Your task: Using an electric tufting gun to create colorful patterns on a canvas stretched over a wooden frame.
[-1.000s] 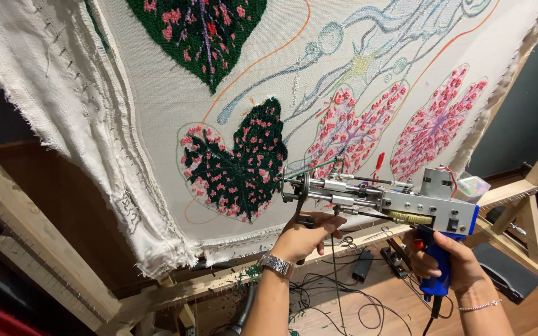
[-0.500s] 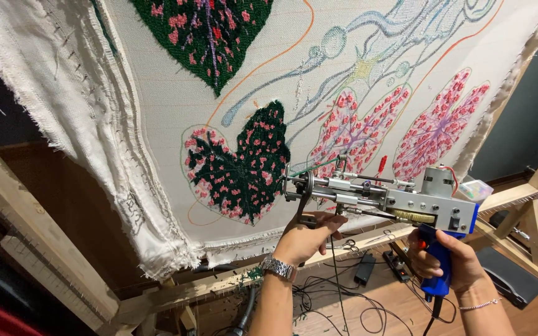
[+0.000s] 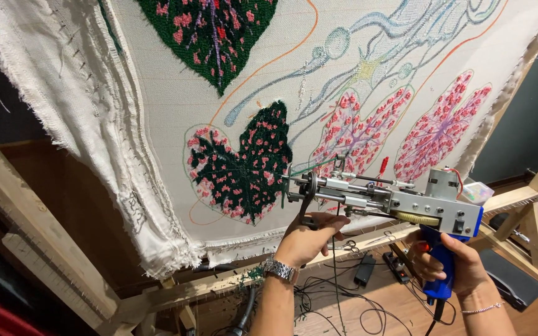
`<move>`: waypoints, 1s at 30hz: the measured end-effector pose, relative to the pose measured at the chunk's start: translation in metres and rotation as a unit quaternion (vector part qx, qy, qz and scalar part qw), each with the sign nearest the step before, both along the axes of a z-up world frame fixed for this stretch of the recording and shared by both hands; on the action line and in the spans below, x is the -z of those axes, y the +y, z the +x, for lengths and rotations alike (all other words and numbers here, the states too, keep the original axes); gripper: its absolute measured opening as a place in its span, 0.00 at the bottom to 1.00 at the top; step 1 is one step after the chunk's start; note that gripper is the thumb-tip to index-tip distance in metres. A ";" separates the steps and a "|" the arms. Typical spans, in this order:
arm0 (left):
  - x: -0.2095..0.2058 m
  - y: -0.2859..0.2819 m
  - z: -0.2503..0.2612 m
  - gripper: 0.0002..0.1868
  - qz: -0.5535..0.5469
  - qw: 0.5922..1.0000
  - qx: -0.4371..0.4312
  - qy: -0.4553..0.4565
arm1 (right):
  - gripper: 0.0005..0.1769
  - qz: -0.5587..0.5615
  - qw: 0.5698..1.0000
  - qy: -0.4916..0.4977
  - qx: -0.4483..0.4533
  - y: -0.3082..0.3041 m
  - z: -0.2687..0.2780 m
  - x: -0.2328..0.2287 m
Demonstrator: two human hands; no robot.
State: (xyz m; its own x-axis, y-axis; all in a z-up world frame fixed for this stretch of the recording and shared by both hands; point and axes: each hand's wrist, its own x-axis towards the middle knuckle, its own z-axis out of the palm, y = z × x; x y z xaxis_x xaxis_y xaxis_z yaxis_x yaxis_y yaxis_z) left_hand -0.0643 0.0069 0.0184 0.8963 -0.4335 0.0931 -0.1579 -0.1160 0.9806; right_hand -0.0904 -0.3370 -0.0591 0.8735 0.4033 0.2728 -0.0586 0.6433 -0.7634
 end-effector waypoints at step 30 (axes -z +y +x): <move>0.034 -0.017 0.011 0.13 -0.060 0.998 -0.018 0.023 | 0.33 -0.120 0.972 0.028 0.200 -0.030 -0.015 0.024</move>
State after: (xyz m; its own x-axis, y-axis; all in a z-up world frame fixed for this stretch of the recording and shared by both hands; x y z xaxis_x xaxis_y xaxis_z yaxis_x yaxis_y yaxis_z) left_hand -0.0534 -0.0096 -0.0152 0.9158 -0.3890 0.0997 -0.1095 -0.0030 0.9940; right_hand -0.1058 -0.3666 -0.0830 0.9843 0.0754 0.1595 0.1127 0.4264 -0.8975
